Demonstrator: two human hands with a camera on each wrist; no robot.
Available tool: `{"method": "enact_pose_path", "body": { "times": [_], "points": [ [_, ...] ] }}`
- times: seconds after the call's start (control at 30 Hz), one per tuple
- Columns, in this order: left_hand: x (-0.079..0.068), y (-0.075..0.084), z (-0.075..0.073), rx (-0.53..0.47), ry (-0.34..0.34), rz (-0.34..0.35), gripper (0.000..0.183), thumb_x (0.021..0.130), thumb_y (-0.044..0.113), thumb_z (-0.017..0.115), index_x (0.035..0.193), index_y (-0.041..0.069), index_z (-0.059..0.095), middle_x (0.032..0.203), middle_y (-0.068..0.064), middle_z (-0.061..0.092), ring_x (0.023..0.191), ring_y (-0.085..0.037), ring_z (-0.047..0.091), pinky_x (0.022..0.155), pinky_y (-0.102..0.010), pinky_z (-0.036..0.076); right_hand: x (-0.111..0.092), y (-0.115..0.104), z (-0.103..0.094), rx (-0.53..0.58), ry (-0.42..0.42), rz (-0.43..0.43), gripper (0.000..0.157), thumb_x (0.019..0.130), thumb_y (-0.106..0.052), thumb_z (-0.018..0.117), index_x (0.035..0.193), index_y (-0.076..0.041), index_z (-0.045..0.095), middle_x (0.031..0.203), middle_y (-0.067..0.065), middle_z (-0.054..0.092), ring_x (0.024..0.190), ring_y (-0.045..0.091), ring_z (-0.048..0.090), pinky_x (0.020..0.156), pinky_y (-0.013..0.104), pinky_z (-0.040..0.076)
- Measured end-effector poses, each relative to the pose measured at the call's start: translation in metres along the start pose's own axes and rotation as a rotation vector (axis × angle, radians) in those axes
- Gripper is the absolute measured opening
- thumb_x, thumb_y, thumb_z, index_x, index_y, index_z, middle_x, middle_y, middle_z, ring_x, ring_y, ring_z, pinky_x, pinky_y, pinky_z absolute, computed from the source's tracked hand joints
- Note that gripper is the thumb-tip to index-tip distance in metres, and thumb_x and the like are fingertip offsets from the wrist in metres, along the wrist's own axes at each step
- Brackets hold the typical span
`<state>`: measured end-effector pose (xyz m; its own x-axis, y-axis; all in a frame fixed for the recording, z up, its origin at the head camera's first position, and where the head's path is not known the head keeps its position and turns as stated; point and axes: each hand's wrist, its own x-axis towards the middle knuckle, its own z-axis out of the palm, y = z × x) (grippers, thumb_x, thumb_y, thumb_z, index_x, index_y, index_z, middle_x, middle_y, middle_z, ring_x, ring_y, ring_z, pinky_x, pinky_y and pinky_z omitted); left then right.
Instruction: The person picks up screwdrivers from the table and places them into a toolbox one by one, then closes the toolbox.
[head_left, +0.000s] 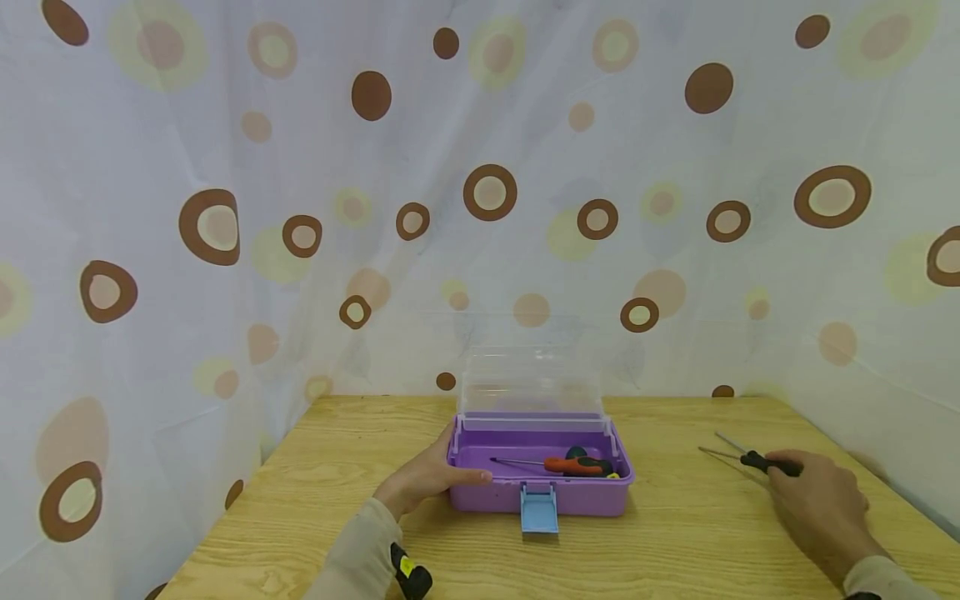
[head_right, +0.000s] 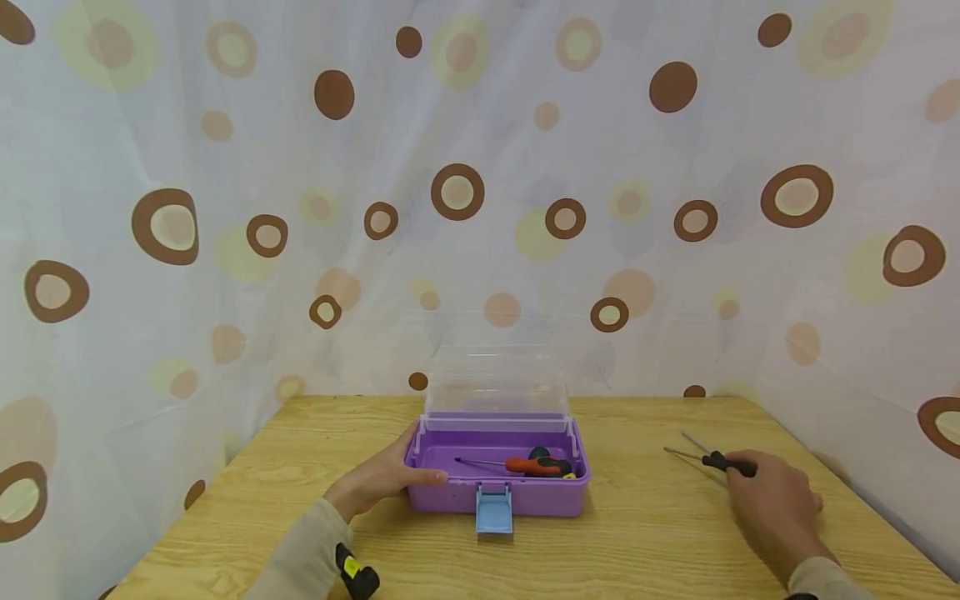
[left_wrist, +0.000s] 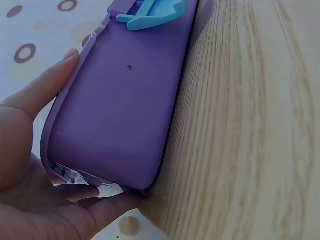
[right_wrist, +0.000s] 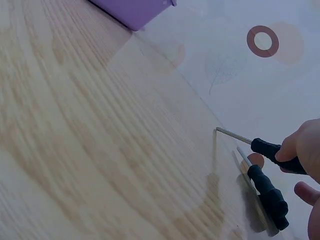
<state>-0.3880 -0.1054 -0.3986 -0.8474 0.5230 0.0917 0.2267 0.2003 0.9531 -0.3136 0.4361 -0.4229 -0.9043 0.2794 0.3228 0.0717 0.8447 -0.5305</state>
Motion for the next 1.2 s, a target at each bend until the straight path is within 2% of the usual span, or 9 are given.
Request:
{"method": "enact_pose_path", "body": {
  "times": [0.07, 0.17, 0.3, 0.4, 0.53, 0.83, 1.03, 1.2],
  "points": [
    [0.000, 0.000, 0.000, -0.005, -0.004, 0.004, 0.117, 0.088, 0.023, 0.084, 0.166, 0.018, -0.002, 0.160, -0.019, 0.034, 0.138, -0.040, 0.041, 0.117, -0.059, 0.026, 0.002, 0.000, 0.000, 0.017, 0.040, -0.028, 0.037, 0.102, -0.026, 0.060, 0.126, 0.001, 0.070, 0.121, 0.039, 0.062, 0.081, 0.041, 0.061, 0.057, 0.045, 0.040],
    [0.001, 0.000, -0.001, -0.010, -0.009, 0.008, 0.117, 0.088, 0.023, 0.084, 0.166, 0.018, -0.003, 0.160, -0.019, 0.033, 0.138, -0.041, 0.041, 0.117, -0.059, 0.026, 0.004, 0.000, -0.001, 0.028, 0.096, -0.088, 0.036, 0.101, -0.022, 0.062, 0.124, 0.004, 0.069, 0.116, 0.037, 0.065, 0.070, 0.028, 0.056, 0.052, 0.035, 0.038],
    [0.001, 0.001, -0.001, -0.017, -0.014, 0.007, 0.116, 0.089, 0.022, 0.084, 0.166, 0.019, -0.003, 0.161, -0.020, 0.032, 0.139, -0.041, 0.040, 0.117, -0.059, 0.025, 0.007, -0.001, -0.003, 0.029, 0.131, -0.116, 0.036, 0.102, -0.021, 0.062, 0.124, 0.007, 0.068, 0.116, 0.038, 0.064, 0.078, 0.044, 0.062, 0.059, 0.042, 0.044],
    [0.001, 0.001, -0.001, -0.014, -0.007, 0.003, 0.116, 0.089, 0.022, 0.084, 0.166, 0.018, -0.003, 0.161, -0.020, 0.032, 0.139, -0.041, 0.040, 0.117, -0.060, 0.025, 0.008, -0.003, -0.005, 0.047, 0.129, -0.077, 0.038, 0.103, -0.023, 0.062, 0.126, 0.006, 0.067, 0.117, 0.039, 0.064, 0.096, 0.055, 0.062, 0.067, 0.050, 0.047],
    [0.001, 0.000, -0.001, -0.010, 0.005, -0.006, 0.117, 0.088, 0.023, 0.084, 0.167, 0.018, -0.002, 0.160, -0.020, 0.033, 0.139, -0.040, 0.041, 0.117, -0.059, 0.025, 0.008, -0.005, -0.006, 0.085, 0.130, -0.048, 0.038, 0.103, -0.024, 0.062, 0.127, 0.005, 0.066, 0.115, 0.037, 0.066, 0.096, 0.054, 0.062, 0.067, 0.049, 0.046],
    [0.001, -0.003, 0.000, -0.001, 0.009, -0.012, 0.116, 0.089, 0.024, 0.084, 0.167, 0.017, -0.001, 0.161, -0.020, 0.032, 0.139, -0.040, 0.041, 0.117, -0.060, 0.026, 0.009, -0.010, -0.004, 0.138, 0.141, -0.010, 0.038, 0.105, -0.025, 0.062, 0.130, 0.003, 0.066, 0.120, 0.034, 0.065, 0.099, 0.052, 0.063, 0.062, 0.036, 0.045],
    [0.001, -0.004, -0.001, 0.005, 0.015, -0.018, 0.117, 0.088, 0.026, 0.084, 0.167, 0.017, -0.002, 0.162, -0.020, 0.031, 0.139, -0.040, 0.041, 0.117, -0.060, 0.026, 0.008, -0.016, -0.005, 0.202, 0.107, 0.025, 0.044, 0.106, -0.031, 0.060, 0.135, 0.003, 0.063, 0.131, 0.035, 0.059, 0.111, 0.056, 0.059, 0.070, 0.049, 0.050],
    [0.001, -0.004, -0.001, 0.010, 0.018, -0.015, 0.118, 0.088, 0.026, 0.085, 0.167, 0.017, -0.003, 0.163, -0.019, 0.029, 0.141, -0.039, 0.040, 0.118, -0.060, 0.024, 0.007, -0.021, -0.006, 0.309, 0.062, 0.028, 0.051, 0.107, -0.037, 0.058, 0.138, 0.004, 0.060, 0.142, 0.037, 0.049, 0.123, 0.061, 0.049, 0.084, 0.063, 0.048]
  ]
}}
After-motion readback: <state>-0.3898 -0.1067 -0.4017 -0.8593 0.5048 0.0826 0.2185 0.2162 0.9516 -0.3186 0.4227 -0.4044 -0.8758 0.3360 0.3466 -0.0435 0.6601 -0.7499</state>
